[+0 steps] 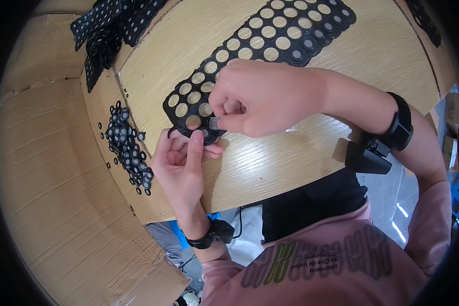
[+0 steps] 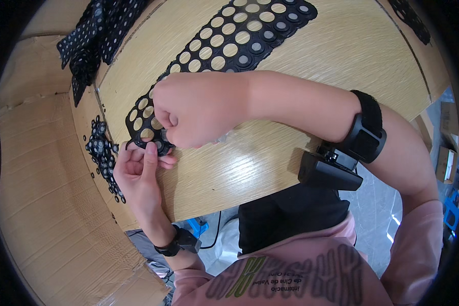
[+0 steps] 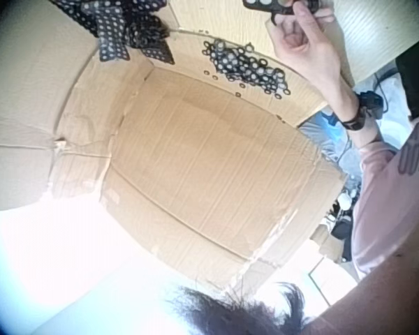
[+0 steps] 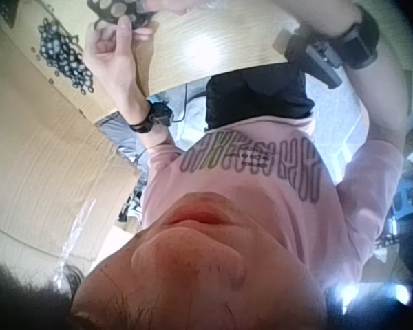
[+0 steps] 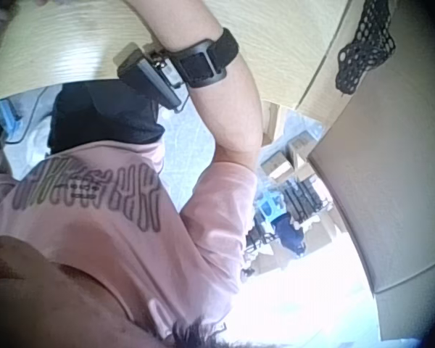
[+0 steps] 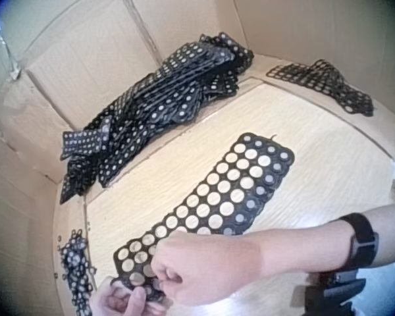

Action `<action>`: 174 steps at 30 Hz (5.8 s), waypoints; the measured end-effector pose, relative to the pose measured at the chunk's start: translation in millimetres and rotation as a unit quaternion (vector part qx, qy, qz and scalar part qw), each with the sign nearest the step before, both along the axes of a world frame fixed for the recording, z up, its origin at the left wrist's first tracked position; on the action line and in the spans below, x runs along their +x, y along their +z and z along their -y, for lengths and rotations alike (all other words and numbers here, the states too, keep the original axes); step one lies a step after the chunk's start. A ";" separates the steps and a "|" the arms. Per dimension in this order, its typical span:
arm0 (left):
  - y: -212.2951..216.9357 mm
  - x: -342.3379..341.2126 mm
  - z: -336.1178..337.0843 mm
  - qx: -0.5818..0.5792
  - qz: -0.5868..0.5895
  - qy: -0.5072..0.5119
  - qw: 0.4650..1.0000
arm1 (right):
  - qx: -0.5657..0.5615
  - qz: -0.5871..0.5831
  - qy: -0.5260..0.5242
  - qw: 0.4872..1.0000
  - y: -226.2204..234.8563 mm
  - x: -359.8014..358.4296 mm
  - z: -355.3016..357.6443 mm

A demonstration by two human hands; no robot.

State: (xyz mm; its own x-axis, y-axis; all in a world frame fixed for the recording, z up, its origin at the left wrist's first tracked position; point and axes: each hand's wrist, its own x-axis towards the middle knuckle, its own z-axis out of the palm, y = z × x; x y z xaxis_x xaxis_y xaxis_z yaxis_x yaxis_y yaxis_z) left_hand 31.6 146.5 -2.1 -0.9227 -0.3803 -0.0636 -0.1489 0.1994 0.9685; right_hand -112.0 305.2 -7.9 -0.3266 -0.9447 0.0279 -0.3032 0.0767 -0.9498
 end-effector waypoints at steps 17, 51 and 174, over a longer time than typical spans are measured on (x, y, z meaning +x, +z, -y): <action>2.4 -10.1 -3.4 -0.054 -0.014 0.001 0.998 | -0.035 -0.064 -0.033 0.997 -1.5 4.2 1.0; -1.7 -21.1 -16.1 -0.003 0.011 0.031 0.999 | 0.049 0.034 0.006 0.998 9.0 -23.1 -13.1; -3.8 -43.4 -49.5 0.003 -0.023 0.029 0.999 | 0.111 0.028 -0.050 0.992 15.5 -37.2 -35.4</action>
